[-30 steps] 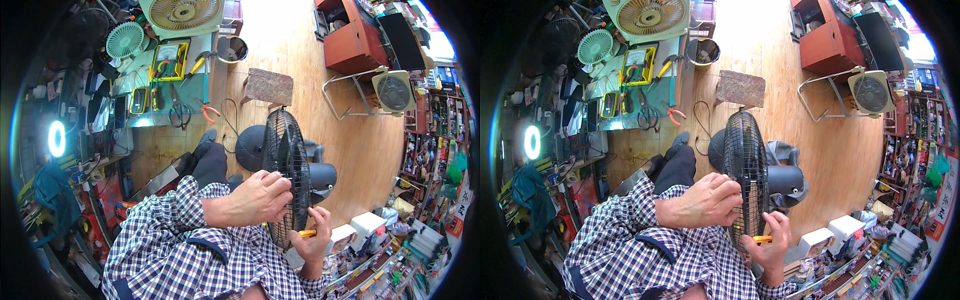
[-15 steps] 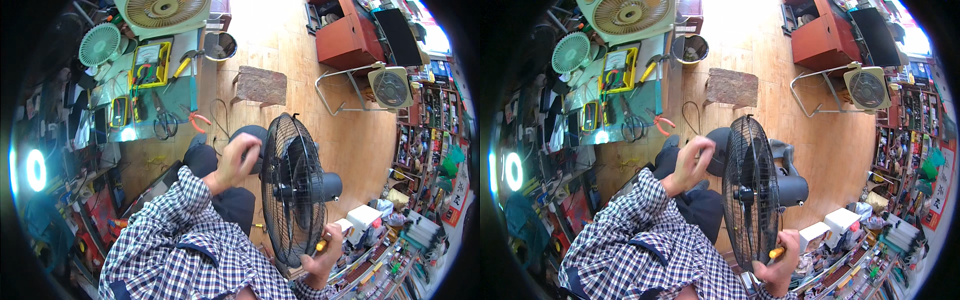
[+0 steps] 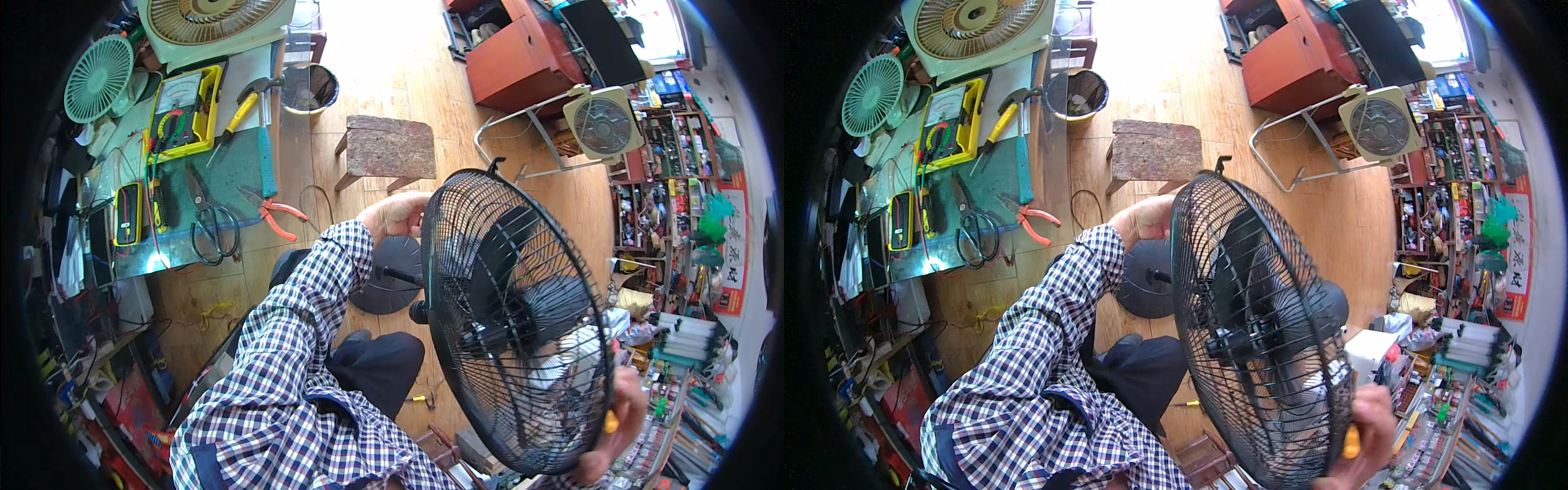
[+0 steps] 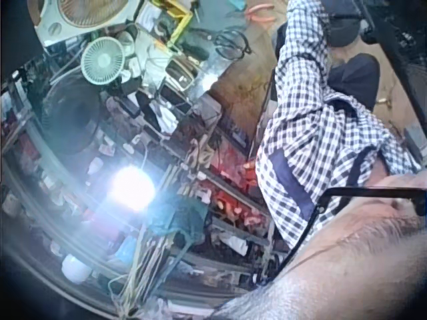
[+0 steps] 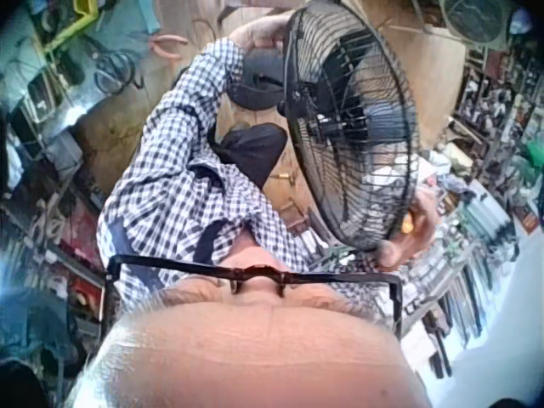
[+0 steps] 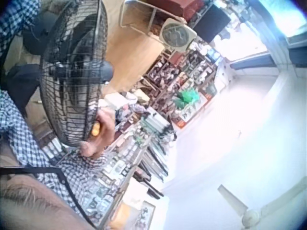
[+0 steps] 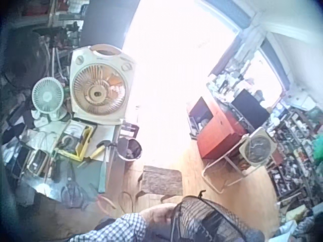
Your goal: The person disassembles a black pedestal fan by removing the front grille, fan blades, and rear grille using a screwdriver. They then reassemble the components in reverse order, securing each part with screws.
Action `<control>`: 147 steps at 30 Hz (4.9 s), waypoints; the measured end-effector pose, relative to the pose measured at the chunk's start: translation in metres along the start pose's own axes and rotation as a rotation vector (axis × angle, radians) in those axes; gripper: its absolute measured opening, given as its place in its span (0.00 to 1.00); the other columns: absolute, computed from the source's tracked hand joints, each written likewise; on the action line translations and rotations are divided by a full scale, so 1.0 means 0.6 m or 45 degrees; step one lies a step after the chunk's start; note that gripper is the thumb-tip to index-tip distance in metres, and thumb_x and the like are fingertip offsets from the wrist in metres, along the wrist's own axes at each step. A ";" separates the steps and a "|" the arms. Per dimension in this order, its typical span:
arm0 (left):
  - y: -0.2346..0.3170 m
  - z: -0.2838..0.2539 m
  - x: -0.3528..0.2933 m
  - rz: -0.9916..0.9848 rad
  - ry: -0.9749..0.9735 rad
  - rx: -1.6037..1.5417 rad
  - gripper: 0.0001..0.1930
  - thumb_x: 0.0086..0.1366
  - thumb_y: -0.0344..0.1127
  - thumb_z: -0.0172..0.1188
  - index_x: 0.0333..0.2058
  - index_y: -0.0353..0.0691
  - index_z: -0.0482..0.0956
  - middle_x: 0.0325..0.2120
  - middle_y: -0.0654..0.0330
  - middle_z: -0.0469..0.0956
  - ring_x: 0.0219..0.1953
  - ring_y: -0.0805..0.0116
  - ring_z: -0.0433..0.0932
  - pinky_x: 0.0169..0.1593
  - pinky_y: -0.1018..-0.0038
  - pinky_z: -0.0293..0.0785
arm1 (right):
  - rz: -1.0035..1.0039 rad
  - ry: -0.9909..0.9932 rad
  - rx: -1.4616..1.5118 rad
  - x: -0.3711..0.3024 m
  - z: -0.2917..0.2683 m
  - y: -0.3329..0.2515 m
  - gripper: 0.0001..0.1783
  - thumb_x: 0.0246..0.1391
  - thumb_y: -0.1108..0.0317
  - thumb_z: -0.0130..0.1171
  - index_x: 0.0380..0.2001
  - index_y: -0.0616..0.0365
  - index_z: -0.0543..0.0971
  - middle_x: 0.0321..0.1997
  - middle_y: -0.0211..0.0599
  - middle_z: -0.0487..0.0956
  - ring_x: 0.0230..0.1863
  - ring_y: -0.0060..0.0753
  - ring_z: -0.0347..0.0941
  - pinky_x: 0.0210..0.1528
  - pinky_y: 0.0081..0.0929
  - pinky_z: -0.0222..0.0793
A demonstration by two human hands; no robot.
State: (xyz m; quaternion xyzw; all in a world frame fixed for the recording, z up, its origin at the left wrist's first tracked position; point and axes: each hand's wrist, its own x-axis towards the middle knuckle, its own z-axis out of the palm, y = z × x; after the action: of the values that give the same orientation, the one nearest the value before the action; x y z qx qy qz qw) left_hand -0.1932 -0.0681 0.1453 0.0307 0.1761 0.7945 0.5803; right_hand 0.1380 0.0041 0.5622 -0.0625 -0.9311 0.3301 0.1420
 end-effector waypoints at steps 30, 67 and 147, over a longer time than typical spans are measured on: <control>0.003 0.026 -0.075 0.403 0.085 0.444 0.10 0.79 0.40 0.62 0.43 0.40 0.85 0.37 0.67 0.85 0.31 0.76 0.81 0.30 0.78 0.79 | -0.177 0.210 0.316 -0.009 -0.044 0.055 0.55 0.51 0.33 0.70 0.65 0.73 0.71 0.57 0.50 0.80 0.56 0.37 0.80 0.65 0.35 0.75; -0.116 0.036 -0.060 -0.052 -0.676 -0.201 0.10 0.77 0.40 0.65 0.46 0.39 0.86 0.44 0.65 0.85 0.43 0.75 0.80 0.46 0.71 0.76 | 0.163 0.435 -0.275 0.003 -0.085 0.077 0.58 0.37 0.17 0.73 0.50 0.63 0.77 0.48 0.43 0.77 0.47 0.38 0.71 0.52 0.42 0.67; -0.011 -0.102 -0.075 1.041 0.516 1.163 0.17 0.83 0.42 0.54 0.56 0.34 0.82 0.47 0.58 0.85 0.47 0.67 0.85 0.48 0.70 0.83 | -0.369 0.135 -0.187 0.044 -0.057 0.201 0.27 0.59 0.50 0.66 0.49 0.63 0.87 0.43 0.39 0.84 0.43 0.31 0.79 0.51 0.31 0.74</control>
State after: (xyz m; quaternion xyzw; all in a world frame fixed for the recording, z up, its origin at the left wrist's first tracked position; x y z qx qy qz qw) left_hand -0.1880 -0.1234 0.0928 0.1885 0.5768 0.7866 0.1145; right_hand 0.1260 0.1234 0.5170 0.0448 -0.9431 0.2336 0.2322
